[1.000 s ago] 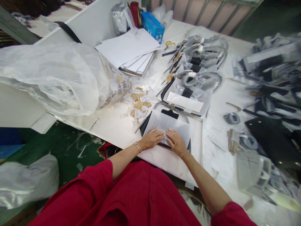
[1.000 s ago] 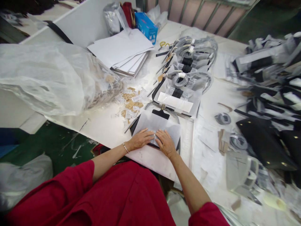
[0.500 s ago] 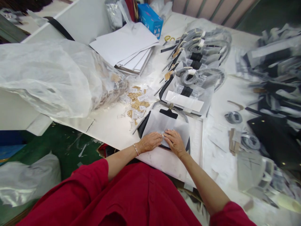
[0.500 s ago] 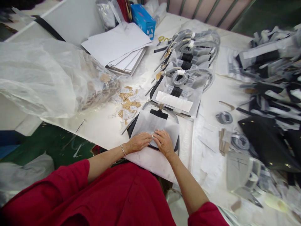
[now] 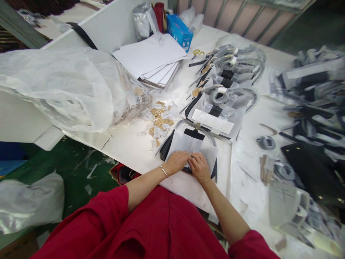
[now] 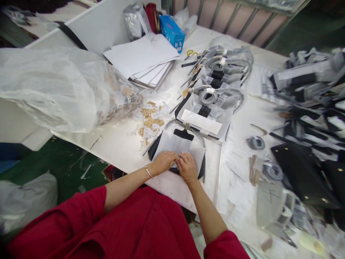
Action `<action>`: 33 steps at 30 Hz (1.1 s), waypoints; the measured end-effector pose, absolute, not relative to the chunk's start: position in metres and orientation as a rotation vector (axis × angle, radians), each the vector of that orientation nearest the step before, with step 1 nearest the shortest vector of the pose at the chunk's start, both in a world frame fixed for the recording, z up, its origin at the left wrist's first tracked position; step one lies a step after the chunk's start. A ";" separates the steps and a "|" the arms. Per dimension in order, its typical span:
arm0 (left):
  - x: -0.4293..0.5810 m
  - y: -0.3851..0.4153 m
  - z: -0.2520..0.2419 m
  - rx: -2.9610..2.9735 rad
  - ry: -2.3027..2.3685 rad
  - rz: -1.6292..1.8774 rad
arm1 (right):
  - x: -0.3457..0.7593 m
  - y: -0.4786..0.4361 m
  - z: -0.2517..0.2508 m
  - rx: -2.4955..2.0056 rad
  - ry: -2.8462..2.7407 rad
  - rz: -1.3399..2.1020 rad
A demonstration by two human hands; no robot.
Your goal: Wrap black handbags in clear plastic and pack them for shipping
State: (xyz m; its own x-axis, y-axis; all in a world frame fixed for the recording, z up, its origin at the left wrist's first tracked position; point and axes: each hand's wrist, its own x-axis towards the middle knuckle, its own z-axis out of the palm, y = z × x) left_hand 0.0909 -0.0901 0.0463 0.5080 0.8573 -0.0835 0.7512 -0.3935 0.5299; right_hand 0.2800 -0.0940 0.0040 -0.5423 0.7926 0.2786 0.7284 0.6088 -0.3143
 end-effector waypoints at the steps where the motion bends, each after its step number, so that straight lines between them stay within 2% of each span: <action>1: 0.089 -0.089 0.044 2.216 1.319 0.303 | 0.280 -0.095 0.003 -1.219 -2.427 0.230; 8: 0.083 -0.085 0.035 2.118 1.264 0.373 | 0.288 -0.096 0.002 -1.201 -2.336 0.326; 15: 0.088 -0.094 0.034 2.349 1.279 0.373 | 0.283 -0.100 0.010 -1.249 -2.427 0.382; 22: 0.087 -0.098 0.012 2.492 1.211 0.582 | 0.277 -0.063 0.054 -1.361 -2.268 0.814; 25: 0.085 -0.096 0.011 2.431 1.215 0.552 | 0.265 -0.042 0.052 -1.408 -2.180 0.633; 29: 0.083 -0.089 0.025 2.311 1.201 0.498 | 0.255 -0.037 0.016 -1.434 -2.248 0.345; 33: 0.092 -0.068 0.048 2.205 1.284 0.360 | 0.256 -0.043 -0.005 -1.454 -2.285 0.264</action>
State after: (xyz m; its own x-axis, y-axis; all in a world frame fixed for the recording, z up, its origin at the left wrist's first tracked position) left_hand 0.0917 -0.0677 0.0484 0.5061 0.8612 -0.0463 0.7120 -0.3869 0.5860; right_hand 0.2560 -0.0434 -0.0049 -0.3670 0.8978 0.2432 0.8187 0.4359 -0.3737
